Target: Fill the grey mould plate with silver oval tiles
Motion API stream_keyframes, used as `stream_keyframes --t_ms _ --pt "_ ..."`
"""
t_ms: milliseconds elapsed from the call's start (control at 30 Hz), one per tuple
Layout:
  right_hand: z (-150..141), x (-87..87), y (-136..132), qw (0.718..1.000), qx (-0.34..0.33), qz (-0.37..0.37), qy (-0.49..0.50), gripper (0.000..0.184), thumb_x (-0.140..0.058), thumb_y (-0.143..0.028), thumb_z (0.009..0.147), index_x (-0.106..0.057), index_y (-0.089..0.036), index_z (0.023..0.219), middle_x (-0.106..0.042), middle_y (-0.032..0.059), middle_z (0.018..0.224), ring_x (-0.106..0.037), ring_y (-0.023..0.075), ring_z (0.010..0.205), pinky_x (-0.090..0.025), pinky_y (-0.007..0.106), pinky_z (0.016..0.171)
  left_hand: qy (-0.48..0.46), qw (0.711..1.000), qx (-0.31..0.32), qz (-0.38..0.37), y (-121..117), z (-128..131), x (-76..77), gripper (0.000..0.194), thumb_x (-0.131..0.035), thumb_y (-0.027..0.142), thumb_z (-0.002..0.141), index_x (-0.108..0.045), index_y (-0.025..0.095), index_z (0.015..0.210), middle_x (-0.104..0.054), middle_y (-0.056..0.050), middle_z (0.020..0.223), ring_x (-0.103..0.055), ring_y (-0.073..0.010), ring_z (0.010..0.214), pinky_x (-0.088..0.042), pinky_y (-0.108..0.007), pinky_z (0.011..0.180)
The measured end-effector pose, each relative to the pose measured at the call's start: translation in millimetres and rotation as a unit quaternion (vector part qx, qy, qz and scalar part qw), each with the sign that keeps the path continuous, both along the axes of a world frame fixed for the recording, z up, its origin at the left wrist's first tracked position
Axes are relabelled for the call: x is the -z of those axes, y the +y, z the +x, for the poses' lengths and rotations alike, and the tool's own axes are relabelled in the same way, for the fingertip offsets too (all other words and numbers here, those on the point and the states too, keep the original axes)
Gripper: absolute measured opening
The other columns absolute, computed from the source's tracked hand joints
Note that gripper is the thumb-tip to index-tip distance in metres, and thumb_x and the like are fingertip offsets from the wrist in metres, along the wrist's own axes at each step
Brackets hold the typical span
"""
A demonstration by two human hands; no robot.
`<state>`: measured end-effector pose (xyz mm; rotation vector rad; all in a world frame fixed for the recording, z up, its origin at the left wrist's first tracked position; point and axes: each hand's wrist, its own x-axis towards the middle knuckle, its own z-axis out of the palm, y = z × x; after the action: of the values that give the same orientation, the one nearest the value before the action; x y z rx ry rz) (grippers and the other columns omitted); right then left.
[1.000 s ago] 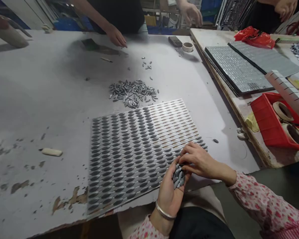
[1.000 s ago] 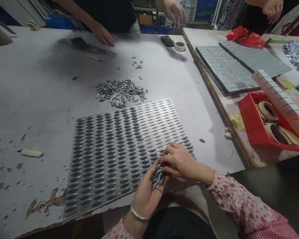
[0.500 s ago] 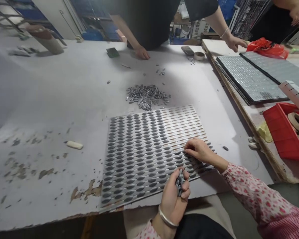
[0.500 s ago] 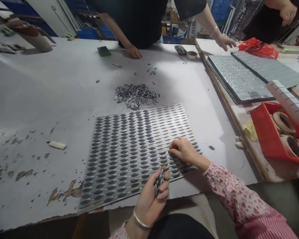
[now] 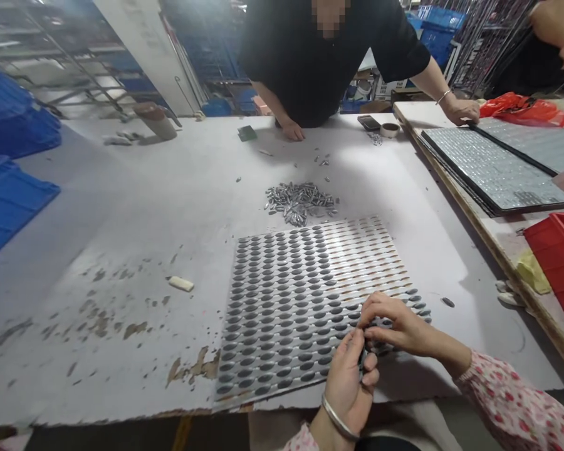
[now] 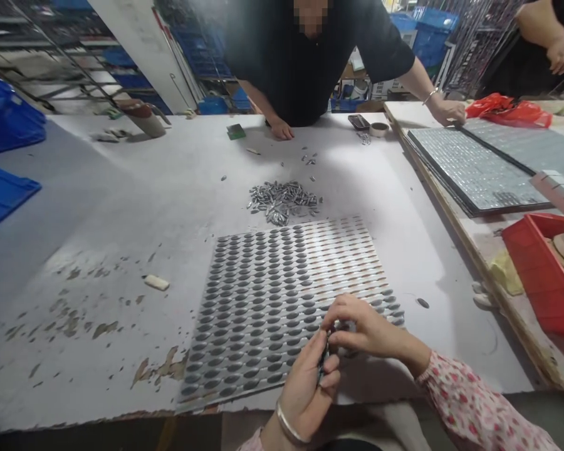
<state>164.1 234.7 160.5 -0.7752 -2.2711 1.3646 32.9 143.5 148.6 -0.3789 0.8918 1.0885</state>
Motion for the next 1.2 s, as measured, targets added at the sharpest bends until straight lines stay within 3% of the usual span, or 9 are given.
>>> stream_keyframes --t_ms 200,367,433,600,733,867,1033,1100,1200 --pt "12.8 15.7 5.3 0.986 0.124 -0.107 -0.006 0.025 -0.047 -0.039 0.091 -0.058 -0.017 0.086 -0.062 0.0050 0.081 -0.056 0.0144 0.074 -0.045 0.027 0.069 -0.011 0.999 0.048 0.016 -1.6 0.2 4.8 0.022 -0.056 0.030 0.083 -0.056 0.014 0.099 -0.052 -0.001 0.077 -0.039 -0.0021 0.047 -0.023 -0.012 0.035" --pt "25.3 20.3 27.6 0.961 0.268 -0.049 -0.055 0.020 -0.050 -0.032 0.088 -0.057 -0.015 0.082 -0.059 0.0011 0.072 -0.051 0.0115 0.064 -0.041 0.023 0.060 -0.004 0.998 0.056 -0.004 3.8 -8.6 -11.5 0.013 -0.052 0.020 0.085 -0.056 0.012 0.094 -0.052 -0.001 0.074 -0.040 -0.0021 0.047 -0.025 -0.011 0.034" --pt "25.0 16.5 29.6 0.965 0.248 -0.025 -0.079 0.017 -0.051 -0.029 0.087 -0.059 -0.016 0.082 -0.059 0.0009 0.072 -0.050 0.0114 0.064 -0.040 0.023 0.059 -0.047 0.997 0.050 -0.028 5.0 -11.3 -18.0 0.011 -0.048 0.018 0.086 -0.055 0.012 0.091 -0.053 -0.001 0.072 -0.041 -0.0022 0.045 -0.026 -0.011 0.034" --pt "13.5 16.7 22.4 0.981 0.098 0.096 -0.136 0.011 -0.056 -0.028 0.086 -0.061 -0.017 0.088 -0.059 0.0043 0.083 -0.051 0.0165 0.081 -0.039 0.030 0.076 -0.140 0.986 0.027 -0.091 -0.9 -12.8 -23.4 0.018 -0.038 0.022 0.090 -0.054 0.014 0.090 -0.057 -0.005 0.079 -0.056 -0.0101 0.060 -0.045 -0.018 0.046" --pt "-4.5 26.2 16.8 0.950 0.031 0.208 -0.231 0.015 -0.062 -0.032 0.082 -0.061 -0.019 0.089 -0.056 0.0061 0.088 -0.045 0.0205 0.088 -0.036 0.033 0.078 -0.163 0.984 0.025 -0.073 -12.0 -11.2 -12.1 0.018 -0.041 0.024 0.090 -0.053 0.013 0.081 -0.053 -0.003 0.071 -0.045 -0.0059 0.051 -0.032 -0.013 0.037" --pt "-20.2 21.3 17.2 0.919 -0.005 0.275 -0.284 0.014 -0.053 -0.026 0.087 -0.059 -0.017 0.079 -0.055 0.0071 0.084 -0.043 0.0206 0.085 -0.034 0.033 0.075 -0.171 0.983 0.023 -0.064 -18.5 -12.3 -1.6 0.018 -0.043 0.024 0.090 -0.054 0.012 0.082 -0.050 -0.001 0.070 -0.039 -0.0037 0.047 -0.026 -0.011 0.034" --pt "-6.3 9.0 29.0 0.953 0.057 0.207 -0.214 0.013 -0.046 -0.018 0.090 -0.056 -0.017 0.081 -0.057 0.0051 0.081 -0.047 0.0171 0.078 -0.037 0.029 0.072 -0.074 0.994 0.020 -0.081 -17.5 -13.1 -7.3 0.012 -0.046 0.017 0.087 -0.055 0.011 0.092 -0.057 -0.007 0.084 -0.057 -0.0126 0.068 -0.050 -0.023 0.055" --pt "8.5 12.5 33.7 0.966 0.118 0.144 -0.180 0.011 -0.044 -0.016 0.089 -0.055 -0.016 0.085 -0.058 0.0041 0.080 -0.049 0.0155 0.075 -0.039 0.027 0.070 -0.045 0.995 0.022 -0.084 -16.3 -11.9 -10.2 0.013 -0.047 0.016 0.087 -0.055 0.011 0.096 -0.058 -0.008 0.088 -0.059 -0.0136 0.072 -0.051 -0.024 0.057" --pt "26.6 25.1 37.1 0.968 0.173 0.088 -0.157 0.014 -0.045 -0.014 0.088 -0.056 -0.015 0.094 -0.060 0.0046 0.084 -0.052 0.0153 0.078 -0.040 0.027 0.073 -0.055 0.995 0.038 -0.073 -14.4 -9.2 -11.2 0.012 -0.049 0.019 0.087 -0.054 0.013 0.096 -0.055 -0.003 0.079 -0.050 -0.0058 0.055 -0.039 -0.014 0.041"
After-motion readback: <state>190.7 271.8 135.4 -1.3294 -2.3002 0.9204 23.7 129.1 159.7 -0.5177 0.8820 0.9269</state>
